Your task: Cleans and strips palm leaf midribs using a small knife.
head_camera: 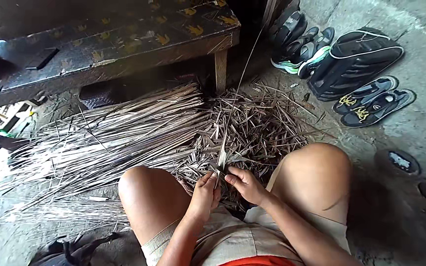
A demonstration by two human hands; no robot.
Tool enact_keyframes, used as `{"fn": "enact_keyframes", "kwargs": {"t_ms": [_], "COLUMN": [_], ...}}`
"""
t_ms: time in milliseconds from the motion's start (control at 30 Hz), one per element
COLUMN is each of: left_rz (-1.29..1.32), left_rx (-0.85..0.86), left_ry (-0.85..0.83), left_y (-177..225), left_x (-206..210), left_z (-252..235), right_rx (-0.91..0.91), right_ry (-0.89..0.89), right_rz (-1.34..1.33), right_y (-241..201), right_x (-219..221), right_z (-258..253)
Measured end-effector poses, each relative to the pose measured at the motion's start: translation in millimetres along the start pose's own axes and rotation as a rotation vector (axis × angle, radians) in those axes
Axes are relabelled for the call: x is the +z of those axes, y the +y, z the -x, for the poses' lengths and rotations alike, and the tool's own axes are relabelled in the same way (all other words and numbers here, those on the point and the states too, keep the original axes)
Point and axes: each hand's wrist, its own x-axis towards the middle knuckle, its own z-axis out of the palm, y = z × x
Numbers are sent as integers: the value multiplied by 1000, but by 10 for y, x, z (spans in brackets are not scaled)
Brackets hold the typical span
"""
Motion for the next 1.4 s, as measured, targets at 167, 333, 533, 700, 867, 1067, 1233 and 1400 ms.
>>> {"fn": "enact_keyframes", "kwargs": {"t_ms": [167, 333, 533, 700, 867, 1067, 1233, 1400], "left_rz": [267, 364, 504, 730, 658, 657, 995, 910], "left_rx": [-177, -243, -253, -335, -291, -292, -432, -463], "left_ry": [-275, -415, -481, -543, -503, -524, -700, -662], "left_y": [4, -163, -229, -213, -208, -219, -258, -364], "left_x": [-145, -207, -363, -371, -280, -253, -259, -265], "left_z": [63, 207, 176, 72, 65, 115, 158, 286], "right_rx": [-111, 69, 83, 31, -1, -64, -181, -44], "right_ry": [118, 291, 337, 9, -22, -1, 99, 190], "right_rz": [357, 219, 108, 109, 57, 113, 248, 178], "right_y": [152, 73, 126, -109, -117, -45, 51, 10], "right_x": [-77, -339, -411, -95, 25, -2, -4, -290], "right_z": [-14, -169, -251, -7, 35, 45, -7, -191]}}
